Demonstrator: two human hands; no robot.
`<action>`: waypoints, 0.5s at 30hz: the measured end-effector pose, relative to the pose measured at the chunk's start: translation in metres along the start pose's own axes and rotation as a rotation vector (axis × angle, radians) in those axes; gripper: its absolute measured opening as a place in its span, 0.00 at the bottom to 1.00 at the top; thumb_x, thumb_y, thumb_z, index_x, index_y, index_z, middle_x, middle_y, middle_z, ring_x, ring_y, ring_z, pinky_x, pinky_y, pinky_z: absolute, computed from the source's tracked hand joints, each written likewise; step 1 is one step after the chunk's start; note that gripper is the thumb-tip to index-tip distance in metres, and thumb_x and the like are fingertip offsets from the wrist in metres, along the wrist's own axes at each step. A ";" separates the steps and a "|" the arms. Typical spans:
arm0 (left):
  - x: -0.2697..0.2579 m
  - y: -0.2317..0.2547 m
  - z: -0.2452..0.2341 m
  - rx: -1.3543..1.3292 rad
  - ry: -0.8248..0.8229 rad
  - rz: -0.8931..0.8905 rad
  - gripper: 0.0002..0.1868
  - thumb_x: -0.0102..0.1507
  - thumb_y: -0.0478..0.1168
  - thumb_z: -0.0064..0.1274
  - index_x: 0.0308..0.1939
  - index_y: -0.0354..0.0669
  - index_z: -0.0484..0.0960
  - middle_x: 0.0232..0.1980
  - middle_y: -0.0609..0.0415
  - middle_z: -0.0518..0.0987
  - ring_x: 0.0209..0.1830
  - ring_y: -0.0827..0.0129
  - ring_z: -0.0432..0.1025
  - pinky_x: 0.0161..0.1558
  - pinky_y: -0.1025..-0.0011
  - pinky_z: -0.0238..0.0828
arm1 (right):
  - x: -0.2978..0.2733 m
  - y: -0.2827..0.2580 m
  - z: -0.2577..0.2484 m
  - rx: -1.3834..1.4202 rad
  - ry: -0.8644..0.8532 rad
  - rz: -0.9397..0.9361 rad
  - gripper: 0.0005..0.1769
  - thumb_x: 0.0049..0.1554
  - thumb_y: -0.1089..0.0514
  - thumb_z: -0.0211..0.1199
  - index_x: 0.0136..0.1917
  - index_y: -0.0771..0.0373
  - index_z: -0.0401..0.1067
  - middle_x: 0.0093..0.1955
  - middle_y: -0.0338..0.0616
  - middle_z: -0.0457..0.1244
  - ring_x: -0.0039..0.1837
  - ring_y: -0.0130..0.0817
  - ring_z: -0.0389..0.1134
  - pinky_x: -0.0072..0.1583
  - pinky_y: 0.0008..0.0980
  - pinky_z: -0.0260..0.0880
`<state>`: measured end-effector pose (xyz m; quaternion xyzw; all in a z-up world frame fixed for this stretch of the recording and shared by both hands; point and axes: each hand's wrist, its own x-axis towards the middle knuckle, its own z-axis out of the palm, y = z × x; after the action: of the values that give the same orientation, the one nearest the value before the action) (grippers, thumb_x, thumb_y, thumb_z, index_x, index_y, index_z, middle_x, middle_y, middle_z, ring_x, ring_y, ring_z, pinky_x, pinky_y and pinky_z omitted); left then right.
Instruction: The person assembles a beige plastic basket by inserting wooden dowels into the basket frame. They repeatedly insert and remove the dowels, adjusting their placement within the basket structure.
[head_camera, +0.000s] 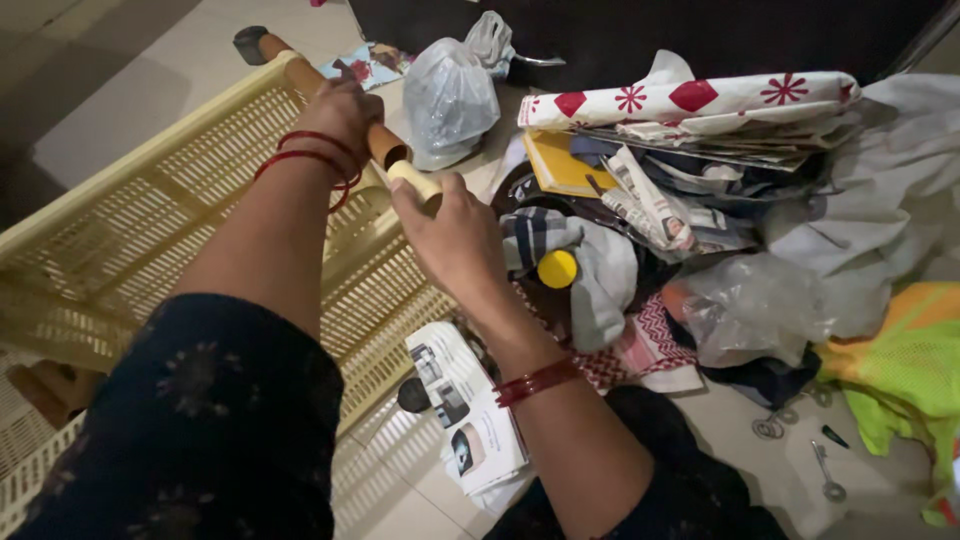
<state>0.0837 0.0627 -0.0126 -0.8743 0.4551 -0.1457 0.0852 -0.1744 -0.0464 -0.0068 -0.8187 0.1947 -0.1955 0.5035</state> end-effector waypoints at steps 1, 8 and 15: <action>-0.001 -0.001 -0.002 0.003 0.000 0.001 0.13 0.56 0.38 0.64 0.45 0.46 0.85 0.53 0.42 0.80 0.64 0.46 0.69 0.66 0.58 0.64 | -0.001 -0.003 0.000 0.013 -0.022 0.003 0.38 0.57 0.31 0.54 0.61 0.68 0.70 0.53 0.67 0.69 0.59 0.62 0.70 0.61 0.50 0.68; -0.004 0.015 -0.046 -0.016 -0.236 -0.067 0.38 0.43 0.38 0.75 0.58 0.48 0.80 0.67 0.43 0.71 0.73 0.47 0.59 0.72 0.61 0.54 | -0.004 -0.008 0.001 0.034 -0.058 0.074 0.41 0.59 0.30 0.48 0.68 0.67 0.62 0.58 0.65 0.68 0.61 0.60 0.70 0.60 0.52 0.69; -0.078 0.037 -0.140 -0.285 -0.352 -0.417 0.50 0.54 0.49 0.69 0.77 0.52 0.59 0.75 0.41 0.63 0.73 0.48 0.62 0.71 0.57 0.59 | -0.001 -0.001 0.014 0.022 0.037 -0.063 0.40 0.63 0.31 0.49 0.69 0.69 0.60 0.62 0.69 0.66 0.63 0.64 0.68 0.63 0.52 0.67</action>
<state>-0.0340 0.1029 0.0951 -0.9638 0.2601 0.0589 0.0075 -0.1675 -0.0352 -0.0116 -0.8151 0.1758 -0.2286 0.5024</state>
